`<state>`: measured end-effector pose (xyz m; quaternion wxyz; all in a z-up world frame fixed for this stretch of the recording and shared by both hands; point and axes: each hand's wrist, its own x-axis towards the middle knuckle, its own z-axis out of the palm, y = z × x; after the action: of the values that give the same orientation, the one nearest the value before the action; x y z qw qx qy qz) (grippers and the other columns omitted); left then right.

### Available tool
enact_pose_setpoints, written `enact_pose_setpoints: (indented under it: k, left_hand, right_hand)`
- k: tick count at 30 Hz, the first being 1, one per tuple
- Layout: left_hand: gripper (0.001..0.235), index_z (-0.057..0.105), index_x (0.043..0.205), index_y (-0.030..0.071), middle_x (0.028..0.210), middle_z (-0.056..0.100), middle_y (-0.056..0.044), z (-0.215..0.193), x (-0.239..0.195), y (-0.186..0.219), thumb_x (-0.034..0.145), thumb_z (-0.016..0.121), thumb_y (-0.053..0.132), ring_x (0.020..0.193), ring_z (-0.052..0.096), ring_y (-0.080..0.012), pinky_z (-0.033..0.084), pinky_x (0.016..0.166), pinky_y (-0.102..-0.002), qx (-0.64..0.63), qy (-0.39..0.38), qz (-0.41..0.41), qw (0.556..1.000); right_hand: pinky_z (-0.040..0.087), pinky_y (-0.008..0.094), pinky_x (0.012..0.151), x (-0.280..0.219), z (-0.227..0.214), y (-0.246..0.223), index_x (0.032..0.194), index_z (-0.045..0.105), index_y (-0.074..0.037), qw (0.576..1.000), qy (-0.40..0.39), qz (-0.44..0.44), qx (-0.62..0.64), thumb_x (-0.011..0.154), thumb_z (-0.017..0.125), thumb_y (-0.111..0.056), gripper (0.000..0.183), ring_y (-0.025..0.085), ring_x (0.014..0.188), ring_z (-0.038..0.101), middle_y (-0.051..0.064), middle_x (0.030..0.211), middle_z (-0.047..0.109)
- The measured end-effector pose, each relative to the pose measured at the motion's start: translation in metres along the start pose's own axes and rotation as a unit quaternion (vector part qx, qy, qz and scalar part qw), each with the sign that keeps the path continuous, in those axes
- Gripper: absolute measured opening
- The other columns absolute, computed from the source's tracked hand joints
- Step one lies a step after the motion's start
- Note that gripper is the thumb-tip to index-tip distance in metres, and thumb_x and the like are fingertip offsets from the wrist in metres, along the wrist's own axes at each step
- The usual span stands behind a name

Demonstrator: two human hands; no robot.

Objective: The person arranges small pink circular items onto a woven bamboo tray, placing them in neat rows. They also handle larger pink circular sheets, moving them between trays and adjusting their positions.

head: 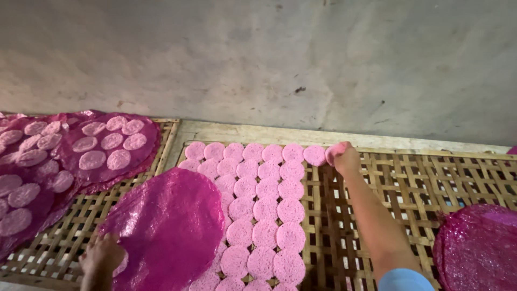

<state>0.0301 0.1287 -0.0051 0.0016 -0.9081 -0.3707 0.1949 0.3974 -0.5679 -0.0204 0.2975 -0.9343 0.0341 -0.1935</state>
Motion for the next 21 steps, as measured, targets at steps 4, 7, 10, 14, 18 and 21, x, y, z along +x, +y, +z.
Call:
enact_pose_setpoints:
  k: [4, 7, 10, 14, 18, 21]
  left_hand:
    - [0.069, 0.025, 0.159, 0.020, 0.145, 0.049, -0.014, -0.020, -0.005, -0.006, 0.096, 0.052, 0.029, 0.128, 0.047, -0.0347, 0.044, 0.102, -0.050, -0.021, -0.028, 0.001, 0.999]
    - [0.055, 0.038, 0.148, 0.015, 0.132, 0.053, -0.012, -0.058, -0.034, 0.013, 0.097, 0.054, 0.023, 0.113, 0.052, -0.0288, 0.048, 0.090, -0.043, -0.170, -0.005, -0.035, 0.985]
    - [0.041, 0.050, 0.138, 0.011, 0.119, 0.058, -0.011, -0.113, -0.083, 0.060, 0.097, 0.056, 0.017, 0.098, 0.057, -0.0230, 0.052, 0.079, -0.036, -0.417, 0.000, -0.050, 0.907]
    - [0.028, 0.067, 0.123, 0.005, 0.102, 0.063, -0.009, -0.168, -0.176, 0.156, 0.097, 0.058, 0.009, 0.078, 0.064, -0.0152, 0.057, 0.063, -0.027, -0.622, -0.114, -0.017, 0.774]
    - [0.032, 0.062, 0.129, 0.017, 0.094, 0.068, -0.009, -0.160, -0.262, 0.254, 0.097, 0.061, 0.017, 0.058, 0.054, -0.0149, 0.043, 0.044, -0.027, -0.269, -0.119, 0.252, 0.922]
    - [0.054, 0.059, 0.126, 0.006, 0.110, 0.065, -0.013, -0.133, -0.278, 0.282, 0.084, 0.078, 0.034, 0.088, 0.061, -0.0262, 0.053, 0.071, -0.042, -0.263, 0.050, 0.464, 0.844]
  right_hand:
    - [0.053, 0.051, 0.086, -0.009, -0.012, -0.019, 0.119, 0.064, -0.004, 0.992, 0.054, -0.053, -0.104, 0.075, 0.080, -0.020, 0.050, 0.045, 0.100, 0.063, 0.026, 0.107, 0.066]
    - [0.053, 0.048, 0.086, -0.035, -0.022, -0.055, 0.117, 0.065, -0.005, 0.988, 0.067, -0.097, -0.101, 0.074, 0.080, -0.020, 0.048, 0.040, 0.100, 0.061, 0.023, 0.108, 0.065]
    - [0.055, 0.037, 0.087, -0.081, -0.032, -0.114, 0.113, 0.068, -0.008, 0.981, -0.146, -0.037, 0.122, 0.086, 0.072, -0.013, 0.028, 0.027, 0.100, 0.065, 0.014, 0.111, 0.069]
    - [0.058, 0.033, 0.080, -0.166, -0.050, -0.188, 0.120, 0.073, -0.013, 0.811, -0.512, 0.064, 0.277, 0.098, 0.064, -0.022, 0.026, 0.021, 0.088, 0.067, 0.016, 0.106, 0.076]
    - [0.061, 0.030, 0.077, -0.211, -0.044, -0.204, 0.128, 0.066, 0.003, 0.588, -0.556, 0.220, 0.544, 0.113, 0.049, -0.043, 0.051, 0.021, 0.084, 0.067, 0.017, 0.110, 0.070]
    - [0.061, 0.036, 0.082, -0.196, -0.024, -0.160, 0.127, 0.063, 0.001, 0.604, -0.507, 0.239, 0.566, 0.102, 0.055, -0.019, 0.033, 0.023, 0.092, 0.069, 0.018, 0.114, 0.069]
